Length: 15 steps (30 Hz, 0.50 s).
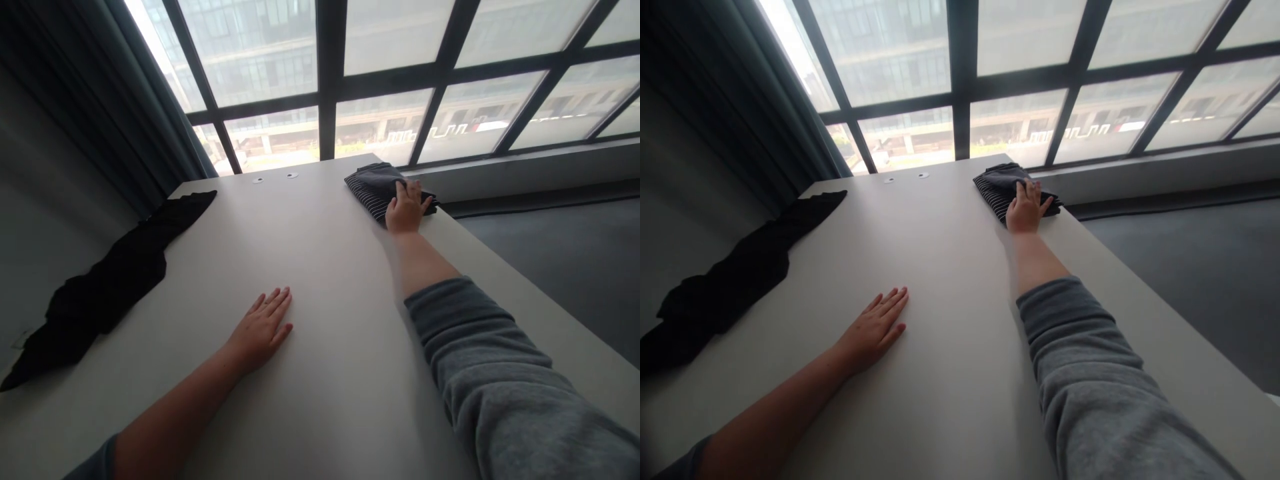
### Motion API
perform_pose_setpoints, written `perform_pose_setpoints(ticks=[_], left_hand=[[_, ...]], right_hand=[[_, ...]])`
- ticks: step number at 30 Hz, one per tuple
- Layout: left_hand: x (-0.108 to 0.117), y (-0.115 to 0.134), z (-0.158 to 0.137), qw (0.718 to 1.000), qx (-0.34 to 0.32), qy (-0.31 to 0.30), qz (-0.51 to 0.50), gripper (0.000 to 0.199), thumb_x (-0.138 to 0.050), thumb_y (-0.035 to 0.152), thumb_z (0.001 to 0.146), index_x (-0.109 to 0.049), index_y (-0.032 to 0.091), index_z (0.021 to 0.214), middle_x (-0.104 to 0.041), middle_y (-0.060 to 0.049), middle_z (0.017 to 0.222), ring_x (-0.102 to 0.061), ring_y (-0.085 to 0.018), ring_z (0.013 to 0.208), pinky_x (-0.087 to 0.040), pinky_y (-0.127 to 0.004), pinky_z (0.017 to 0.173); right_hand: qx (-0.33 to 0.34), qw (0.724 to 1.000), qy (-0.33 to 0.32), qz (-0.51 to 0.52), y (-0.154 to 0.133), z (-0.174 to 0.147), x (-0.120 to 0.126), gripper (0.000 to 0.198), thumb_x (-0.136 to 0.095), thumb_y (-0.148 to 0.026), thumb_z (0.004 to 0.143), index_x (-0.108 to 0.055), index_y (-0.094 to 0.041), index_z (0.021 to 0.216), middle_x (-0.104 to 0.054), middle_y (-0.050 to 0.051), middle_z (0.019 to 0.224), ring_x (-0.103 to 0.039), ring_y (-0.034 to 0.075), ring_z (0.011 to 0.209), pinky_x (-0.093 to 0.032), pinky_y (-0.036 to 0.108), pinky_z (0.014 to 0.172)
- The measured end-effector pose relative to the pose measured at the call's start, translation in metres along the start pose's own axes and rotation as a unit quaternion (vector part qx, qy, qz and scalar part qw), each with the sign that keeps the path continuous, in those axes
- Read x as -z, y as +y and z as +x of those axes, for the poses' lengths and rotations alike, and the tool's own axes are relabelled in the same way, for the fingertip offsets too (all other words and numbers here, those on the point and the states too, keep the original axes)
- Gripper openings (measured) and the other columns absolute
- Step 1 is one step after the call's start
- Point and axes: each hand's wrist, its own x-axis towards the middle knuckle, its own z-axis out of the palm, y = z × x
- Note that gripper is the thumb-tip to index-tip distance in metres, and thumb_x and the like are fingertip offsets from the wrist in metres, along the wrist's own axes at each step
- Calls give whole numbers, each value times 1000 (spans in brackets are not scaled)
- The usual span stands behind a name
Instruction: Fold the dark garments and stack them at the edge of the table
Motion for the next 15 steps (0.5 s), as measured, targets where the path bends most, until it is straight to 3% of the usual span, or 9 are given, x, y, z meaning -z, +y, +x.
perform_pose_setpoints(ticks=[2, 4, 9, 11, 15], left_hand=[[-3, 0, -1, 1000, 7, 13, 8, 67, -35, 48, 110, -24, 24, 171, -24, -8, 174, -26, -25, 162, -20, -49, 134], [-4, 0, -1, 1000, 7, 22, 10, 67, -37, 48, 109, -24, 25, 171, -25, -8, 174, -27, -25, 161, -22, -48, 134], [0, 1, -3, 999, 5, 38, -6, 65, -41, 44, 107, -33, 21, 168, -33, -9, 172, -30, -26, 160, -25, -49, 133], [3, 4, -5, 999, 5, 46, -14, 62, -43, 41, 106, -41, 20, 164, -37, -11, 170, -33, -27, 159, -26, -51, 132], [5, 13, -17, 998, 12, 62, -30, 52, -48, 37, 104, -56, 22, 153, -45, -12, 166, -42, -29, 154, -30, -55, 130]], right_hand=[[33, 999, 31, -2, -8, 3, 29, 61, -34, -19, 100, -48, -19, 159, -42, 16, 165, -30, 35, 156, -15, 72, 124], [73, 996, 54, 13, -20, 6, 64, 61, -35, -19, 101, -47, -18, 161, -48, 17, 160, -40, 35, 150, -25, 64, 125], [178, 971, 60, 149, -64, -8, 138, 56, -30, -15, 104, -56, -19, 154, -67, 14, 135, -62, 24, 126, -48, 39, 112], [206, 963, -6, 175, -77, -27, 149, 50, -39, -19, 104, -61, -22, 149, -70, 11, 128, -66, 23, 116, -51, 37, 106], [190, 939, -281, 56, -81, -84, 142, 55, -71, -31, 91, -65, -23, 145, -65, 15, 142, -62, 31, 126, -47, 43, 110]])
